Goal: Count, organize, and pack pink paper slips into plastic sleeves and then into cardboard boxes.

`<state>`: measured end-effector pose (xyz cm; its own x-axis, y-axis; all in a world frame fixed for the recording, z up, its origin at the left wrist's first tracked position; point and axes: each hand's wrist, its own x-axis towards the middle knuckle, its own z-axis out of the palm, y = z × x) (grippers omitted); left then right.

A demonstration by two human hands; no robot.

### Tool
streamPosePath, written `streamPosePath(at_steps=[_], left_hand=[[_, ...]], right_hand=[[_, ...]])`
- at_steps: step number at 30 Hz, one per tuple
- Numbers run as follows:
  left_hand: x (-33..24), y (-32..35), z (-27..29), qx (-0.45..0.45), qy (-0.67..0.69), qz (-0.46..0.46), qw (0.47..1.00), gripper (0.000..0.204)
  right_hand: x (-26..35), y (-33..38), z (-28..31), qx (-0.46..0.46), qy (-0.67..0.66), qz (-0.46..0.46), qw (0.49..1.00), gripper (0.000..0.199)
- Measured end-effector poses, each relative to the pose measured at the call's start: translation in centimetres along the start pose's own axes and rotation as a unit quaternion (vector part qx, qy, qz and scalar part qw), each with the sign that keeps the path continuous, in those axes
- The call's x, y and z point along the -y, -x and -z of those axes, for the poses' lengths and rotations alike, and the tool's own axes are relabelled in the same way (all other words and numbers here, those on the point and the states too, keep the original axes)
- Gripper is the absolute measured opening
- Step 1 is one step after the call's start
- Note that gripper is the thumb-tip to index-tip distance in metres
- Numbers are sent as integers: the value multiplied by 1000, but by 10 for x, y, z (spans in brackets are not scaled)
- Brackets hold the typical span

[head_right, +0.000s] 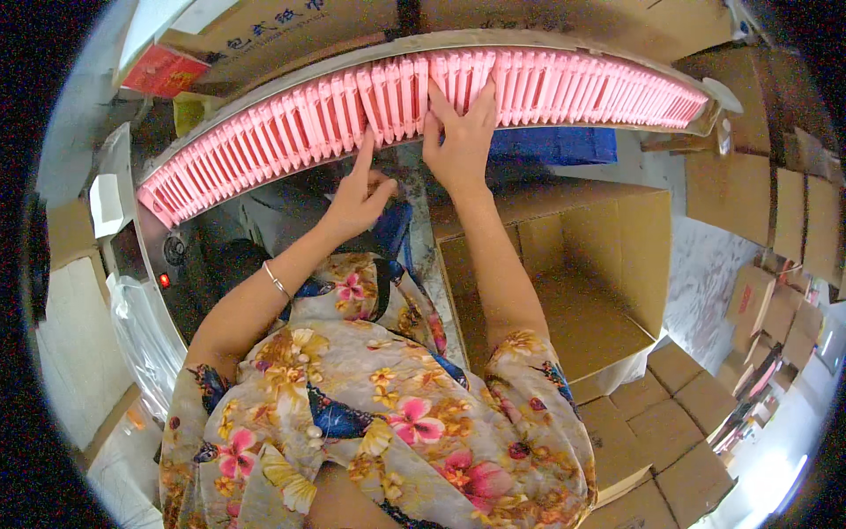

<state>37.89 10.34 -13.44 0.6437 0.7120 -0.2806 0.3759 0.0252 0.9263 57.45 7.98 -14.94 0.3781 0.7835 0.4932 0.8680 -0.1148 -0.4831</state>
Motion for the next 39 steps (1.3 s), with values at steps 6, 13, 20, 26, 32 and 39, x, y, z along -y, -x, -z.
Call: streamPosePath(at_steps=[6, 13, 20, 26, 32, 39], left_hand=[[0, -7, -10, -21, -101, -7, 995, 91], [-10, 0, 4, 48, -96, 1, 994, 92], [-10, 25, 31, -48, -43, -67, 996, 92], [13, 17, 41, -134, -42, -109, 984, 96], [24, 12, 38, -167, 38, -95, 981, 86], [2, 16, 59, -182, -318, -70, 928, 41]], right_hand=[[32, 7, -12, 54, 35, -73, 995, 101], [38, 6, -27, 23, 79, -108, 991, 99], [37, 6, -25, 25, 90, -106, 990, 99], [36, 5, -27, 10, 105, -87, 991, 98], [37, 4, -27, 14, 106, -82, 991, 99], [40, 2, -18, 22, 92, -64, 993, 97]])
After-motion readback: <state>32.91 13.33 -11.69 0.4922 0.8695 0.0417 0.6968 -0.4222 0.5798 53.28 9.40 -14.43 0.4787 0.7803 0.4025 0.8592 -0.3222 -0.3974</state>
